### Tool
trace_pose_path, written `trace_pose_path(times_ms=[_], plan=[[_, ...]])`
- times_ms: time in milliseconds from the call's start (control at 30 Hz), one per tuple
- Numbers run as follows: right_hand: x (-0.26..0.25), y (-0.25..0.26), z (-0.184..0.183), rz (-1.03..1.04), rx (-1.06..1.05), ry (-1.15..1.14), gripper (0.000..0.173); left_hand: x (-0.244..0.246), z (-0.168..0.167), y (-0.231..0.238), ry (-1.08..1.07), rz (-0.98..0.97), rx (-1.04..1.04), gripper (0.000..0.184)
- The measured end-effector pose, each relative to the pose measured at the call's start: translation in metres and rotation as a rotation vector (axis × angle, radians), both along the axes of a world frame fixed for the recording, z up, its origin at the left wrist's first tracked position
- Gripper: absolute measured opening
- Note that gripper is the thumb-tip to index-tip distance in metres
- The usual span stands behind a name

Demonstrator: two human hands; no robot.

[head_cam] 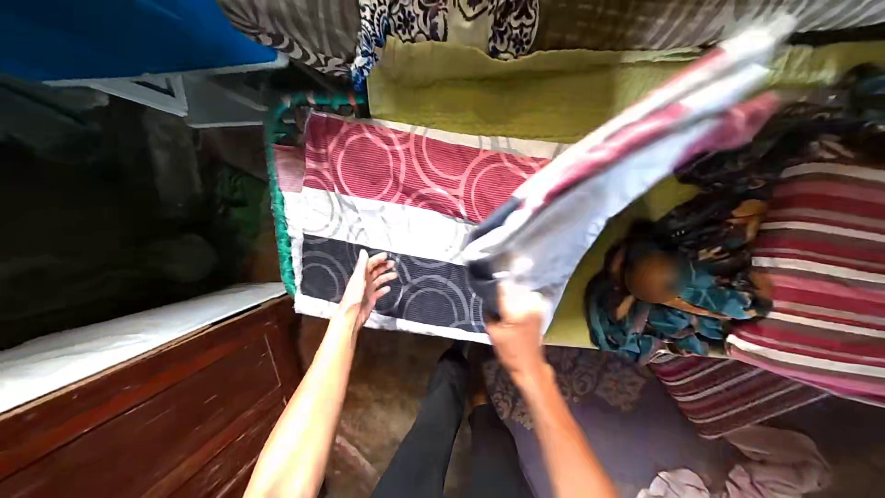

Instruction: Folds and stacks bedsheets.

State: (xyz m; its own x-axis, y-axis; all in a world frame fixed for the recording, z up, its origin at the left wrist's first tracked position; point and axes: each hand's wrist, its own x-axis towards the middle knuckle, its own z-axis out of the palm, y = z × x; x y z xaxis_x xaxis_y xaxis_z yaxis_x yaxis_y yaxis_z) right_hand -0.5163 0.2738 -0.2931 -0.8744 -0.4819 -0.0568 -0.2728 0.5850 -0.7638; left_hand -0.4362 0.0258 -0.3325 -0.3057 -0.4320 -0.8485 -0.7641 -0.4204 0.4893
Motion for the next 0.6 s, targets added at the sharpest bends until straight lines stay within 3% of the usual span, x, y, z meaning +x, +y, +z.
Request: trace_pose_path(times_ms=[67,133,200,267,333,400,433,500,533,600], plan=[[0.037,-0.019,-0.029,0.165,0.014,0.011,0.044,-0.016,-0.003,0.001,0.007,-0.058,0.097,0.086],[0.07,-0.009,-0.052,0.183,0.15,-0.144,0.05,-0.018,-0.014,0.011,-0.076,-0.095,0.078,0.081],[0.085,0.017,-0.068,-0.006,0.33,-0.397,0.058,-0.009,-0.042,0.02,-0.196,-0.172,-0.001,0.066],[0.089,0.049,-0.089,-0.358,0.429,-0.534,0.069,-0.003,-0.063,0.028,-0.243,-0.31,-0.06,0.059],[0.084,0.078,-0.107,-0.66,0.431,-0.673,0.074,0.002,-0.073,0.037,-0.255,-0.421,-0.105,0.066],[0.078,0.101,-0.123,-0.773,0.335,-0.848,0.079,0.002,-0.058,0.051,-0.199,-0.347,-0.112,0.049],[0.073,0.109,-0.127,-0.773,0.286,-0.91,0.076,0.002,-0.044,0.057,-0.149,-0.258,-0.084,0.043],[0.056,0.115,-0.126,-0.677,0.261,-0.95,0.054,0.008,-0.025,0.057,-0.137,-0.152,-0.089,0.038],[0.05,0.118,-0.122,-0.637,0.256,-0.959,0.04,0.017,-0.024,0.053,-0.192,-0.186,-0.149,0.039],[0.052,0.121,-0.107,-0.65,0.16,-1.006,0.035,0.048,-0.029,0.044,-0.368,-0.466,-0.296,0.057]])
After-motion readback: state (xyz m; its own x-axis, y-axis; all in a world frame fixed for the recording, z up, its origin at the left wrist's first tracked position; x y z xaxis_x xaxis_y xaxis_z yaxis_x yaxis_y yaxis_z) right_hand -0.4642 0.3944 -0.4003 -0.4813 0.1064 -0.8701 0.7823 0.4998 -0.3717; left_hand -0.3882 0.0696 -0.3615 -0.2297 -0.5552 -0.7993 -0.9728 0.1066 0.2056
